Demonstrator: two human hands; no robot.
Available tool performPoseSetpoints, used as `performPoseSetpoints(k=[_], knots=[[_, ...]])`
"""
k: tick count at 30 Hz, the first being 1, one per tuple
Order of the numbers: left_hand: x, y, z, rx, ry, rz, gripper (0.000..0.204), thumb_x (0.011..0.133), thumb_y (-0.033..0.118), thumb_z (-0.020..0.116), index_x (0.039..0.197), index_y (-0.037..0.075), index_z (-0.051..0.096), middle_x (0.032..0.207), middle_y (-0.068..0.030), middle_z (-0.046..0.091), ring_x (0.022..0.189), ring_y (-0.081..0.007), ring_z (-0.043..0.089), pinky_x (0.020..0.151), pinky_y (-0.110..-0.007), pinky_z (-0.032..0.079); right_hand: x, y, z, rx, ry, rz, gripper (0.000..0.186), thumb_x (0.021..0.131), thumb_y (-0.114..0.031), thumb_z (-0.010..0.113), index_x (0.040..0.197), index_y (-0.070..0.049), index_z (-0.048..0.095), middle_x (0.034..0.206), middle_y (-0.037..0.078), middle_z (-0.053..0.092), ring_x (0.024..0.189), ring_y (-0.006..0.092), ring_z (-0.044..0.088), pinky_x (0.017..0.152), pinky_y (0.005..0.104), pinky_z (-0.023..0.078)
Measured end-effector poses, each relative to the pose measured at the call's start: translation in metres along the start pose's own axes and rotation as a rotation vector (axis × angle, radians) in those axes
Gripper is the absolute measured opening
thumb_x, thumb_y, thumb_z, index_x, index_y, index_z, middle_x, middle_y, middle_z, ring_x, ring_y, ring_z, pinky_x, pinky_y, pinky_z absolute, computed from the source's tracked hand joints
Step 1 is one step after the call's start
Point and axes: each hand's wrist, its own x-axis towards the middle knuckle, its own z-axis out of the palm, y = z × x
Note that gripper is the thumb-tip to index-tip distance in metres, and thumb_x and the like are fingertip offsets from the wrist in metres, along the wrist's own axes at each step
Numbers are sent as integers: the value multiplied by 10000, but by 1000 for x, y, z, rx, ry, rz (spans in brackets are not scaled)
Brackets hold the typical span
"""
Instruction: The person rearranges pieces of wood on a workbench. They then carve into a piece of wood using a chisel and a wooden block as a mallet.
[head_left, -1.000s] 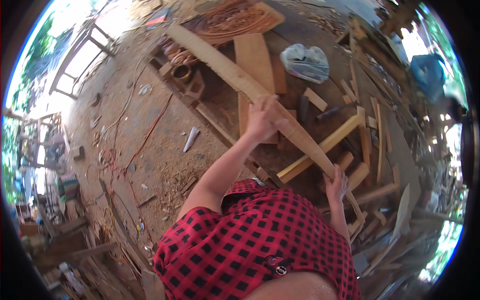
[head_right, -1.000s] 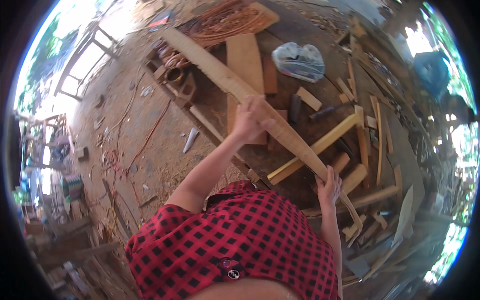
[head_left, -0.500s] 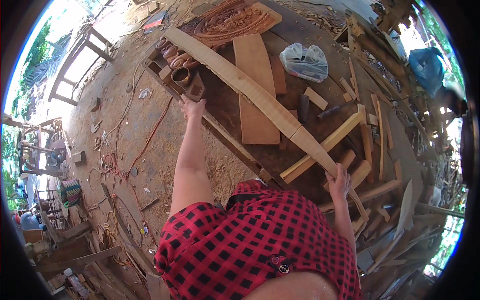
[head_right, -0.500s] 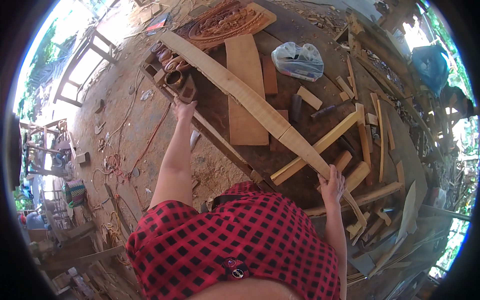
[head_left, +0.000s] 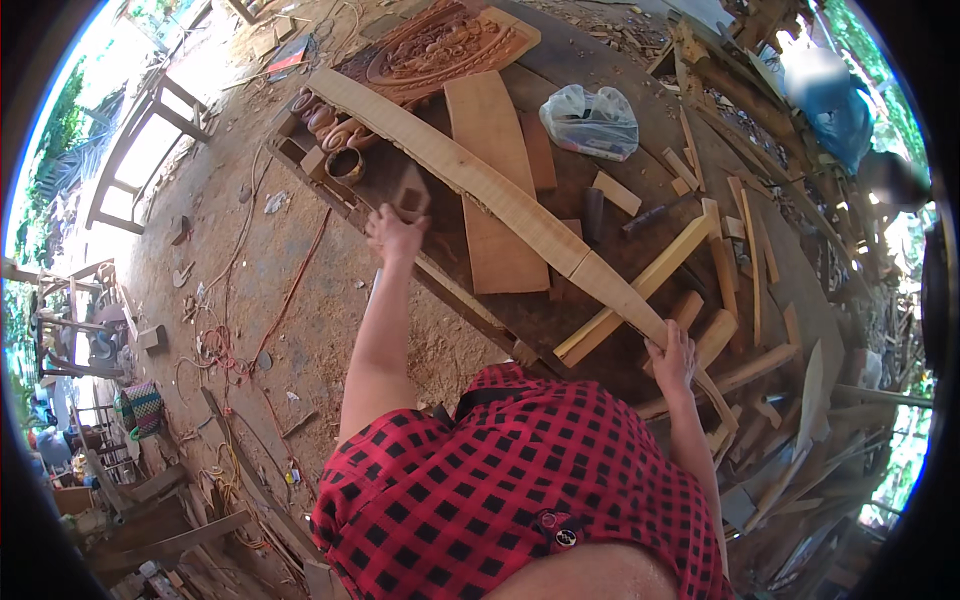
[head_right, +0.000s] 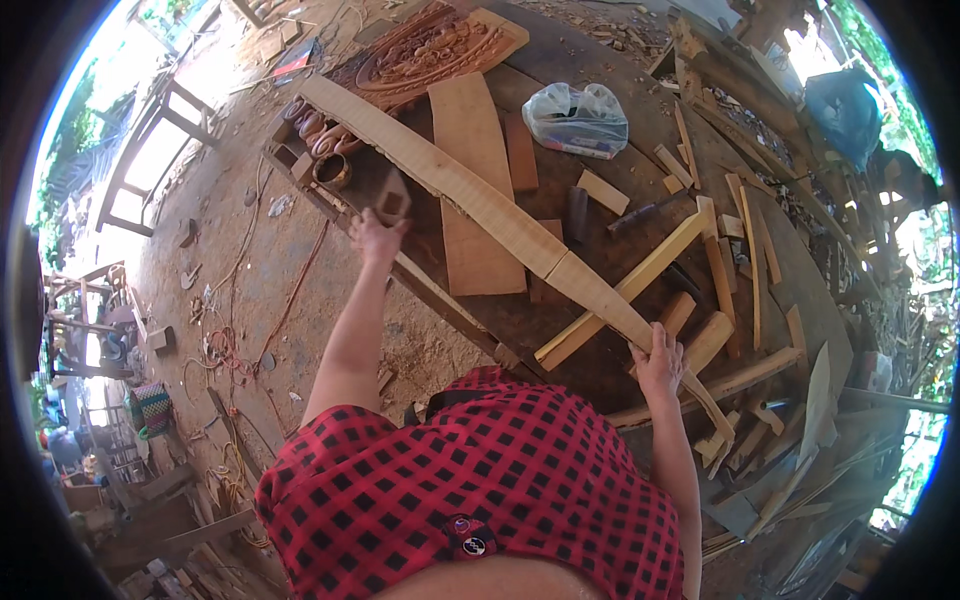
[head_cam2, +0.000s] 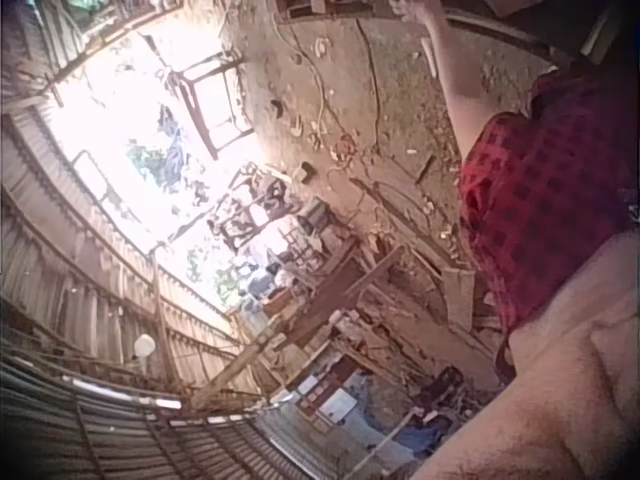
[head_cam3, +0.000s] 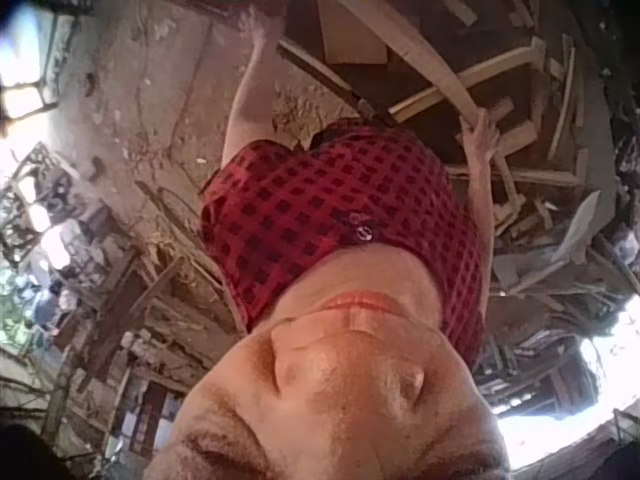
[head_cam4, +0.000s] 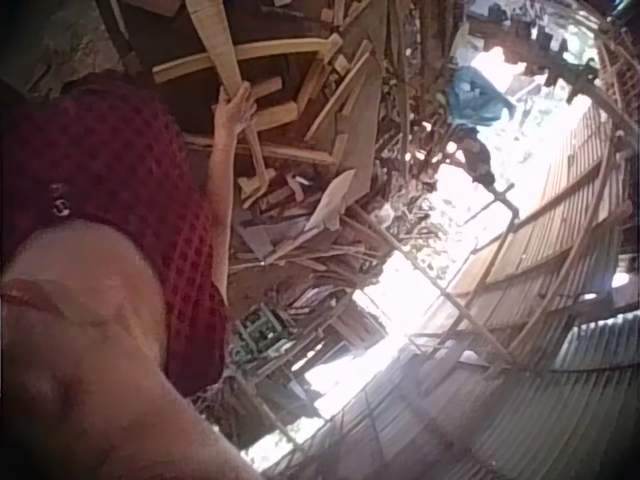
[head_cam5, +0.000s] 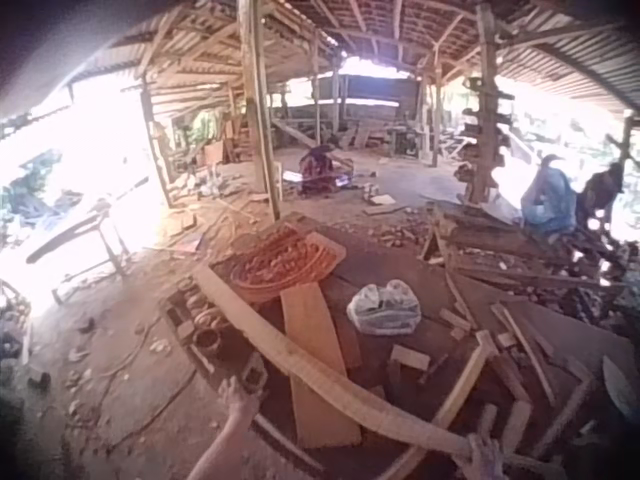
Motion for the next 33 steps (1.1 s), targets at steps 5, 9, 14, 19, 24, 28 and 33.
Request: performPoseSetpoints(k=[5,9,14,19,24,28,33], knots=[[-46,19,7,49,-96,160,787,651,445,819,1274,101,484,1326,-127,457,1300,-336,353,1033,-494,332,0,-3,-2,-4,13,-1,610,816,-353,706,1341,-202,435,1247,113,554,1150,342,501,934,554,381],[-41,18,10,44,-119,156,846,667,410,809,1359,91,441,1384,-150,425,1330,-354,317,1065,-510,291,2,-2,-2,-2,25,-10,587,818,-334,703,1322,-166,453,1221,122,560,1127,360,509,938,533,385],[-6,33,19,-960,-217,56,665,817,333,709,1337,-2,466,1152,-151,605,1070,-268,572,931,-360,456,0,-3,-3,3,33,-22,607,807,-345,715,1326,-170,453,1204,122,575,1120,352,516,932,553,378],[38,60,30,-1281,-492,-286,284,832,348,721,961,124,604,853,-23,561,671,-175,570,486,-326,474,-5,-2,-3,36,34,4,587,804,-344,718,1305,-171,466,1207,122,571,1117,354,515,931,549,377],[74,56,59,-1404,-522,-534,299,783,322,789,954,125,644,832,-60,609,661,-215,590,463,-323,467,-2,-4,-9,98,19,9,573,778,-307,736,1276,-169,487,1210,113,557,1132,355,507,945,527,384],[65,85,62,-1428,-530,-411,235,755,143,778,939,57,658,813,-60,606,651,-192,561,508,-307,444,-5,4,-16,142,72,83,535,742,-299,765,1204,-146,540,1172,102,566,1124,348,518,964,488,381],[95,64,52,-1400,-726,-303,264,828,225,728,1024,65,652,830,-41,645,681,-201,607,545,-335,482,-9,17,-46,194,182,30,512,703,-334,784,1127,-136,575,1103,88,573,1086,310,527,933,476,368]])
